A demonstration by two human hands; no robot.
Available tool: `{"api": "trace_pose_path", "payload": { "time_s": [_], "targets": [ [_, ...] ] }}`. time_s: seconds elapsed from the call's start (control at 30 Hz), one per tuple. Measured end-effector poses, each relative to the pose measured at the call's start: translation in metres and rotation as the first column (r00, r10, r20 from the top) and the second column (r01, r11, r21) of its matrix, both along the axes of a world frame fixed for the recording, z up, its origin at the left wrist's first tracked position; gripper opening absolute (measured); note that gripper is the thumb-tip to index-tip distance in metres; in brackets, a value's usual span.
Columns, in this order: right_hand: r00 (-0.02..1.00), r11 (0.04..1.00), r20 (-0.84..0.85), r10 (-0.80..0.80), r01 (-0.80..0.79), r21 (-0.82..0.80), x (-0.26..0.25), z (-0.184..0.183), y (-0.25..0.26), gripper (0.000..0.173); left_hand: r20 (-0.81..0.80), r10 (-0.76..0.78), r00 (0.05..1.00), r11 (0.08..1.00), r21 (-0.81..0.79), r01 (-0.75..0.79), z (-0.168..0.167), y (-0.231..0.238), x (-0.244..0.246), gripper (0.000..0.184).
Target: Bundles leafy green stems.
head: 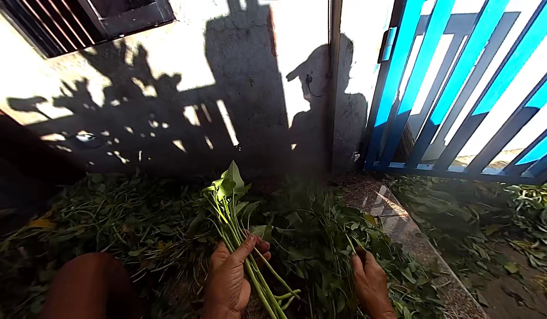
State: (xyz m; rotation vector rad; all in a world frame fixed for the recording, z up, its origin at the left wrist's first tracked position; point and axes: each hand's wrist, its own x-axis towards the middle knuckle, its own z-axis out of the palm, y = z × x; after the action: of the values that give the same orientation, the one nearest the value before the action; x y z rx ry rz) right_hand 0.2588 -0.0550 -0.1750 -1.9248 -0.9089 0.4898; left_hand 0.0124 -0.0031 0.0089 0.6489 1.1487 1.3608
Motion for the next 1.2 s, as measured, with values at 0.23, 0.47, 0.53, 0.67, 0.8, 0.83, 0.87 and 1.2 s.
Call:
{"api": "trace_pose_path", "payload": {
  "time_s": [0.23, 0.47, 0.53, 0.67, 0.8, 0.83, 0.87, 1.2],
  "targets": [
    [0.639, 0.997, -0.766, 0.068, -0.065, 0.034, -0.019, 0.024, 0.0, 0.022, 0.02, 0.028, 0.999, 1.0, -0.007, -0.028, -0.001, -0.001, -0.001, 0.027],
    [0.529, 0.942, -0.782, 0.33, -0.233, 0.239, -0.055, 0.037, -0.02, 0.024, -0.069, 0.093, 0.993, 0.996, 0.021, -0.092, 0.002, -0.001, -0.005, 0.023],
    [0.615, 0.9, -0.657, 0.435, -0.321, 0.296, -0.063, 0.036, -0.025, 0.023, -0.101, 0.088, 0.991, 0.996, 0.042, -0.084, 0.003, -0.002, -0.006, 0.023],
    [0.683, 0.836, -0.485, 0.546, -0.41, 0.363, -0.078, 0.035, -0.034, 0.023, -0.111, 0.061, 0.992, 0.997, 0.051, -0.056, 0.0, -0.002, -0.007, 0.026],
    [0.744, 0.813, -0.344, 0.573, -0.466, 0.348, -0.09, 0.032, -0.038, 0.025, -0.128, 0.033, 0.991, 0.998, 0.062, -0.025, -0.002, -0.002, -0.008, 0.027],
    [0.762, 0.809, -0.296, 0.575, -0.478, 0.341, -0.091, 0.031, -0.038, 0.025, -0.135, 0.023, 0.991, 0.998, 0.069, -0.014, -0.003, -0.003, -0.007, 0.025],
    [0.78, 0.806, -0.248, 0.575, -0.488, 0.333, -0.093, 0.029, -0.038, 0.024, -0.141, 0.013, 0.99, 0.997, 0.071, -0.003, -0.003, -0.003, -0.007, 0.024],
    [0.814, 0.752, 0.06, 0.577, -0.559, 0.351, -0.102, 0.037, -0.042, 0.021, -0.255, -0.151, 0.955, 0.972, 0.136, 0.19, -0.018, -0.005, 0.001, 0.024]
  ]
}}
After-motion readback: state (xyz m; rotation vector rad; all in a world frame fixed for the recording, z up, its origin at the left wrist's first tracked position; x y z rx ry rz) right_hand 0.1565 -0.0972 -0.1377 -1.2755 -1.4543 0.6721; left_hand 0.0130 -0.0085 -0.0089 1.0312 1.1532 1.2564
